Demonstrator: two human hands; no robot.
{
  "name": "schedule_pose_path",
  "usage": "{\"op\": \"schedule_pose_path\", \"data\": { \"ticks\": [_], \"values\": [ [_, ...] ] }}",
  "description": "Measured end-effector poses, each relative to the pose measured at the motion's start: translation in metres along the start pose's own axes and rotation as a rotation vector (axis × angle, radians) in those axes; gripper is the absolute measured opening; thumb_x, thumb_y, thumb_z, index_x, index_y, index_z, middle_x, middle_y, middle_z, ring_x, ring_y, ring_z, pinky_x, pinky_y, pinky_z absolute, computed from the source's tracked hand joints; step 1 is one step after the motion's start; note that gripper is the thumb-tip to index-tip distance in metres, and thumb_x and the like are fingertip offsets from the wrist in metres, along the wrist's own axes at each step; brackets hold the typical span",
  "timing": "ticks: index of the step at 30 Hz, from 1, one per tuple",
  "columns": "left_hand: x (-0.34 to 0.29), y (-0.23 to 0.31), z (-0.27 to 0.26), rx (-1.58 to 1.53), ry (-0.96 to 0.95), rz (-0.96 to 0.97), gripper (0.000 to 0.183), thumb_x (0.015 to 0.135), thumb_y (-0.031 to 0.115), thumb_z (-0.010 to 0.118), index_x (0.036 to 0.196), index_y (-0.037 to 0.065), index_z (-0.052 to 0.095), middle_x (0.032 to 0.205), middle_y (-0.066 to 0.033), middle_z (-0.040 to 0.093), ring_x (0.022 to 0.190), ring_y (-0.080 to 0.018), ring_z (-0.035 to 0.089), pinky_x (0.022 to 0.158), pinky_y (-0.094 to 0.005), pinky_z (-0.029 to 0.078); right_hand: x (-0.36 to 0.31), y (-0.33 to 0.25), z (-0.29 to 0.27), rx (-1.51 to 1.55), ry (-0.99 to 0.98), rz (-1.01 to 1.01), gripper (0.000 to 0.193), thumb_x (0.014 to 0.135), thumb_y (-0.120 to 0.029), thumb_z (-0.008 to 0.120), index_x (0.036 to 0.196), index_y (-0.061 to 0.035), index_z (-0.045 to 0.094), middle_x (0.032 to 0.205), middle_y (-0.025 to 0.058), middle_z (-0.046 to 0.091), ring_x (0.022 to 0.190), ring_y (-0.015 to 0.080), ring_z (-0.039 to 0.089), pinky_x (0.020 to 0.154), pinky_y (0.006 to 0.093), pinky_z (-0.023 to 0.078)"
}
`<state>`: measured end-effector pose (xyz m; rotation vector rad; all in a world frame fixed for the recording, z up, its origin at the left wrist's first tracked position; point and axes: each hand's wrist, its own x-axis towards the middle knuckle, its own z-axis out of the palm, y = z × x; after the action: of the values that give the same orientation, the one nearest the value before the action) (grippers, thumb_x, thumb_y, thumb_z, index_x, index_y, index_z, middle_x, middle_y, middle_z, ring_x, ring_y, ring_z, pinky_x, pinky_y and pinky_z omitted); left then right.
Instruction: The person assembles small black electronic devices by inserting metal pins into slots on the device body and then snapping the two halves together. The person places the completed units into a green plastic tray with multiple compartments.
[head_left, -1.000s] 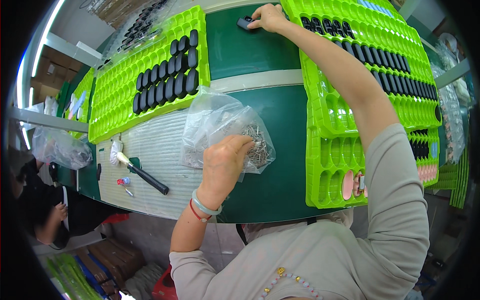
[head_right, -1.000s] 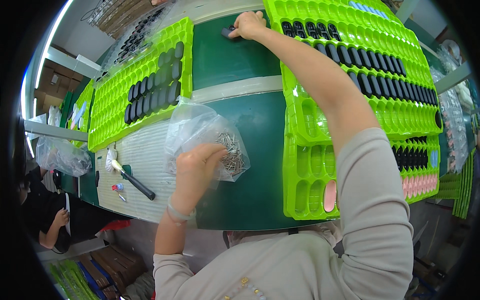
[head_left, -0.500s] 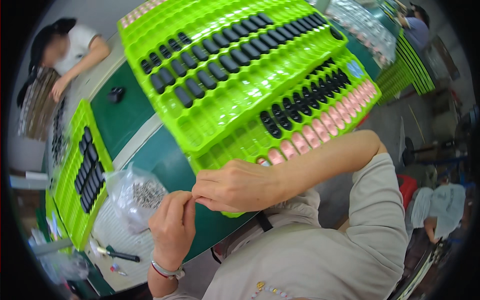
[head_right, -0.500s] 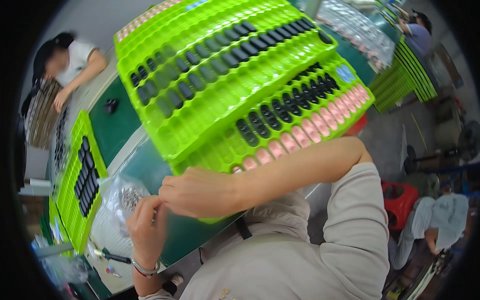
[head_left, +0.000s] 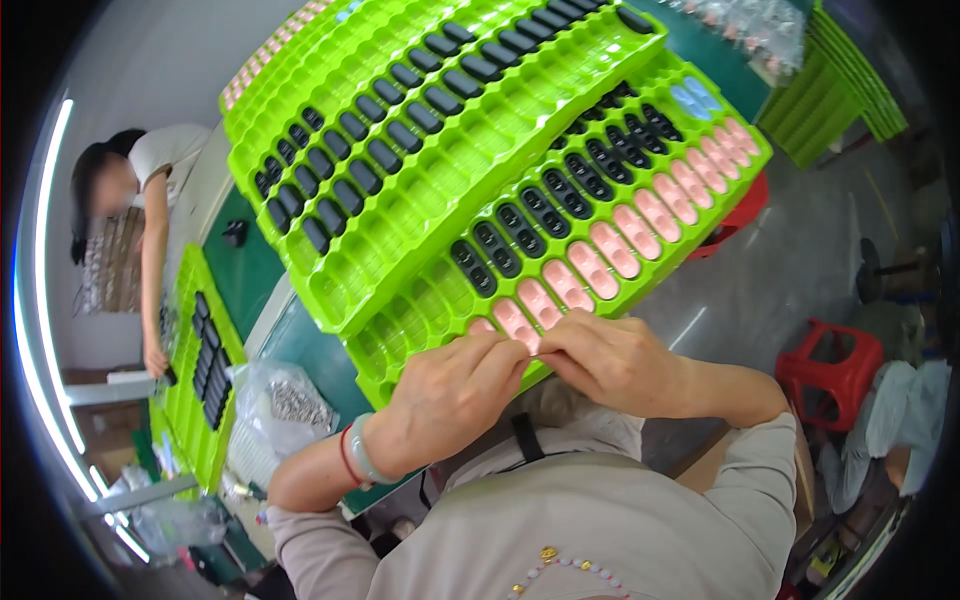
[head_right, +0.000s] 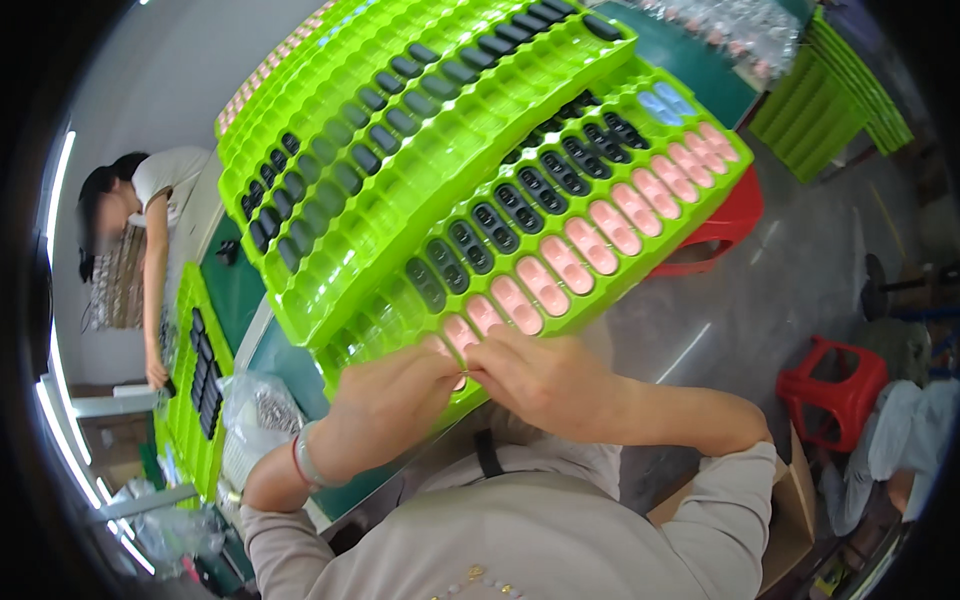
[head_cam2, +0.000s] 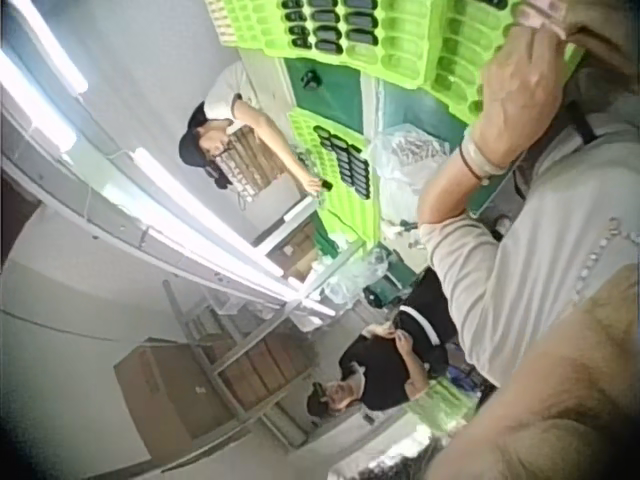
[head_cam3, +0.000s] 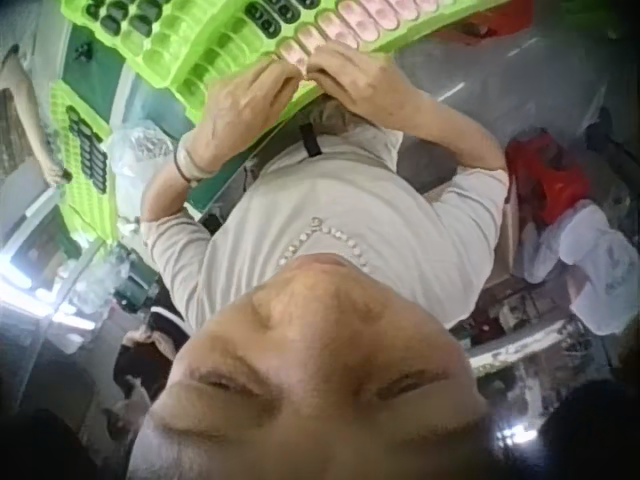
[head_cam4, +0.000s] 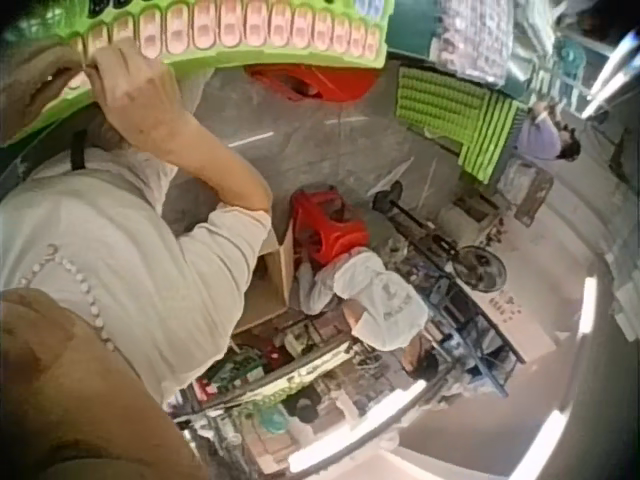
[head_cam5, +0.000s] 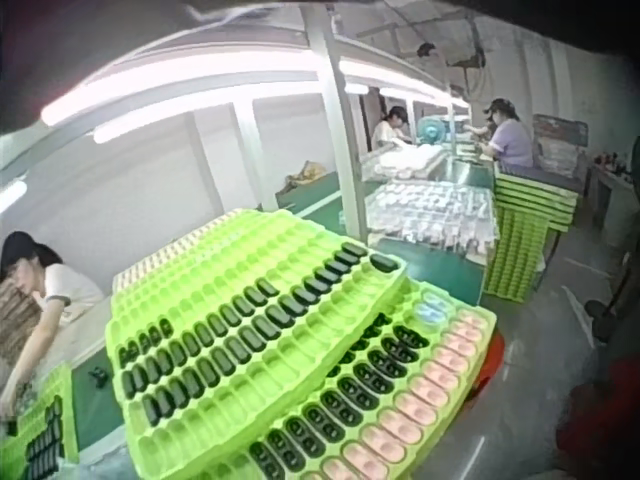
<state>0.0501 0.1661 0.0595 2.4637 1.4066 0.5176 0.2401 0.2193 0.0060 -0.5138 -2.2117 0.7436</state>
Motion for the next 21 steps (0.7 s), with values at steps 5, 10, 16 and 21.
{"op": "schedule_pose_path", "data": {
  "ticks": [5, 10, 16, 21],
  "values": [
    [0.006, -0.029, -0.008, -0.117, -0.122, -0.032, 0.033, 0.063, 0.008, 0.070, 0.095, 0.007, 0.061, 0.083, -0.0085, 0.060, 0.072, -0.0264, 0.060, 0.059, -0.0331, 0.049, -0.007, 0.016, 0.000, 0.066, -0.048, 0.147, 0.014, 0.079, -0.008, 0.062, 0.085, -0.0041, 0.050, 0.074, 0.0094, 0.051, 0.061, 0.0268, 0.056, 0.052, 0.0362, 0.045],
    [0.042, -0.084, -0.014, 0.348, -0.193, 0.184, 0.028, 0.069, 0.008, 0.058, 0.097, 0.008, 0.062, 0.096, -0.0080, 0.055, 0.086, -0.0237, 0.057, 0.069, -0.0317, 0.049, 0.002, 0.022, -0.011, 0.344, -0.142, 0.481, 0.014, 0.083, -0.012, 0.059, 0.087, -0.0006, 0.051, 0.075, 0.0141, 0.059, 0.068, 0.0294, 0.060, 0.060, 0.0364, 0.047],
    [0.066, -0.103, -0.017, 0.310, -0.392, 0.370, 0.019, 0.070, 0.010, 0.057, 0.089, 0.006, 0.059, 0.105, -0.0073, 0.053, 0.096, -0.0214, 0.055, 0.075, -0.0314, 0.048, 0.005, 0.024, -0.014, 0.588, -0.128, 0.696, 0.015, 0.088, -0.014, 0.057, 0.088, 0.0008, 0.054, 0.072, 0.0048, 0.056, 0.063, 0.0111, 0.053, 0.059, 0.0258, 0.044],
    [0.040, -0.090, -0.039, 0.067, -0.151, 0.239, 0.016, 0.079, 0.006, 0.056, 0.094, 0.003, 0.056, 0.102, -0.0083, 0.058, 0.089, -0.0244, 0.060, 0.072, -0.0318, 0.051, 0.016, 0.009, -0.021, 0.698, -0.043, 0.685, 0.009, 0.088, -0.009, 0.056, 0.088, -0.0005, 0.054, 0.076, -0.0014, 0.052, 0.067, 0.0039, 0.047, 0.059, 0.0211, 0.040]
  ]
}}
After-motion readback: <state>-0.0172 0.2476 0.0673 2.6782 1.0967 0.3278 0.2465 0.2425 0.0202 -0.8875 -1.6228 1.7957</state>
